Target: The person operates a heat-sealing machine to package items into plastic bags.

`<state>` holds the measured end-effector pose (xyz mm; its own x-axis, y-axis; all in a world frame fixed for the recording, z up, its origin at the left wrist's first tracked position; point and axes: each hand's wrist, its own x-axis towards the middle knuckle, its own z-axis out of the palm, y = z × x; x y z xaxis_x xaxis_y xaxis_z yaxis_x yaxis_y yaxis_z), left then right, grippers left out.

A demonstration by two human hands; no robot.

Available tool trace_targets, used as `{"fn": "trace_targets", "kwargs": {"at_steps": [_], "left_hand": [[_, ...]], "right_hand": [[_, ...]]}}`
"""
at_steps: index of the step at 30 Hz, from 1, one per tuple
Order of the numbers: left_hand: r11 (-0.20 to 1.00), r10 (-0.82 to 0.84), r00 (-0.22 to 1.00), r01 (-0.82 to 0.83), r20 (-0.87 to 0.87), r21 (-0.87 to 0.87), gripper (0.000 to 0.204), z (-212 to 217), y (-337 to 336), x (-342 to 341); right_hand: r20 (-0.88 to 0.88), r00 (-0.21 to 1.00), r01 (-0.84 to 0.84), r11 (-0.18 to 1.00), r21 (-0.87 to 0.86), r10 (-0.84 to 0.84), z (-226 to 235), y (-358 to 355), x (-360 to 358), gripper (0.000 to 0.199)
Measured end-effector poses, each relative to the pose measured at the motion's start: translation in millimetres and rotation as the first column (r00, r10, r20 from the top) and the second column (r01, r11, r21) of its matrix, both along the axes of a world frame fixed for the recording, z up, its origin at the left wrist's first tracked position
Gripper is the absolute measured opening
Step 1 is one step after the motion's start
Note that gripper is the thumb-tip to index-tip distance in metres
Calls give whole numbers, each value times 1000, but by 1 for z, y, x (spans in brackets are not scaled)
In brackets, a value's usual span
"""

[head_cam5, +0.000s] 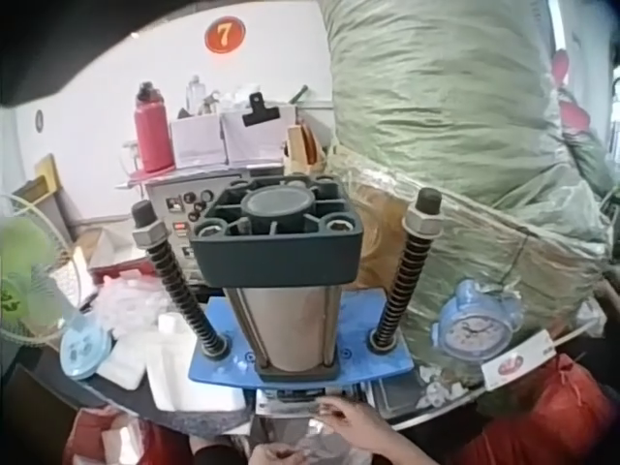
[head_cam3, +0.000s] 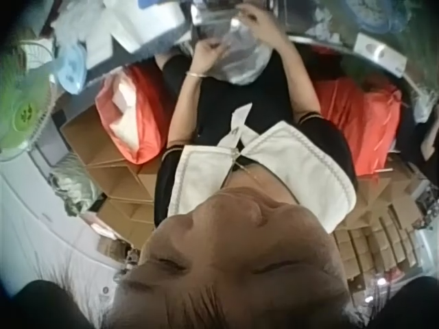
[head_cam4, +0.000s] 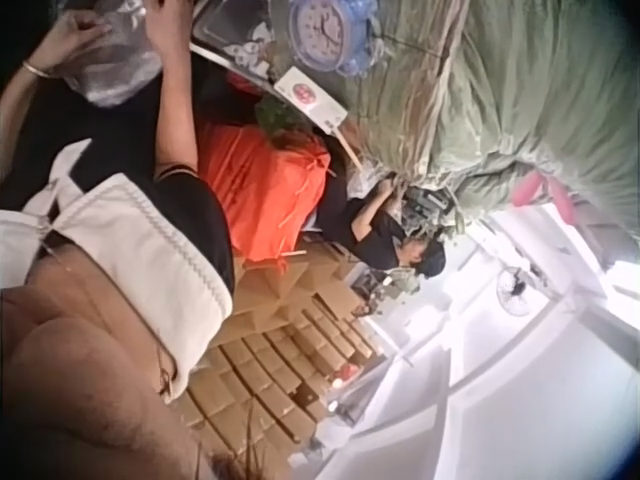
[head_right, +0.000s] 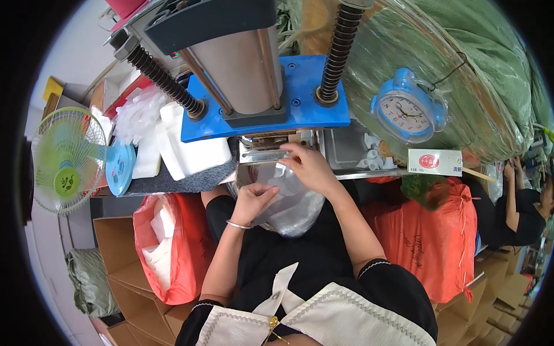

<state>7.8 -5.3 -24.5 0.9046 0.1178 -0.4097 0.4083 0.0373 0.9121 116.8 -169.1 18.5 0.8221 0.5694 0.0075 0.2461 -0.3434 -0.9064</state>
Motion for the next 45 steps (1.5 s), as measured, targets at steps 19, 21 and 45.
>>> {"fn": "trace_targets", "kwargs": {"at_steps": [19, 21, 45], "left_hand": [[78, -155, 951, -257, 266, 963, 58, -4, 51, -20], [160, -160, 924, -322, 346, 933, 34, 3, 58, -32], [981, 153, 979, -167, 136, 101, 23, 0, 16, 45]], "right_hand": [[611, 763, 479, 818, -319, -209, -20, -55, 29, 24], [439, 780, 540, 834, -111, -446, -3, -57, 19, 19], [718, 678, 561, 741, -369, -156, -9, -50, 41, 27]]}}
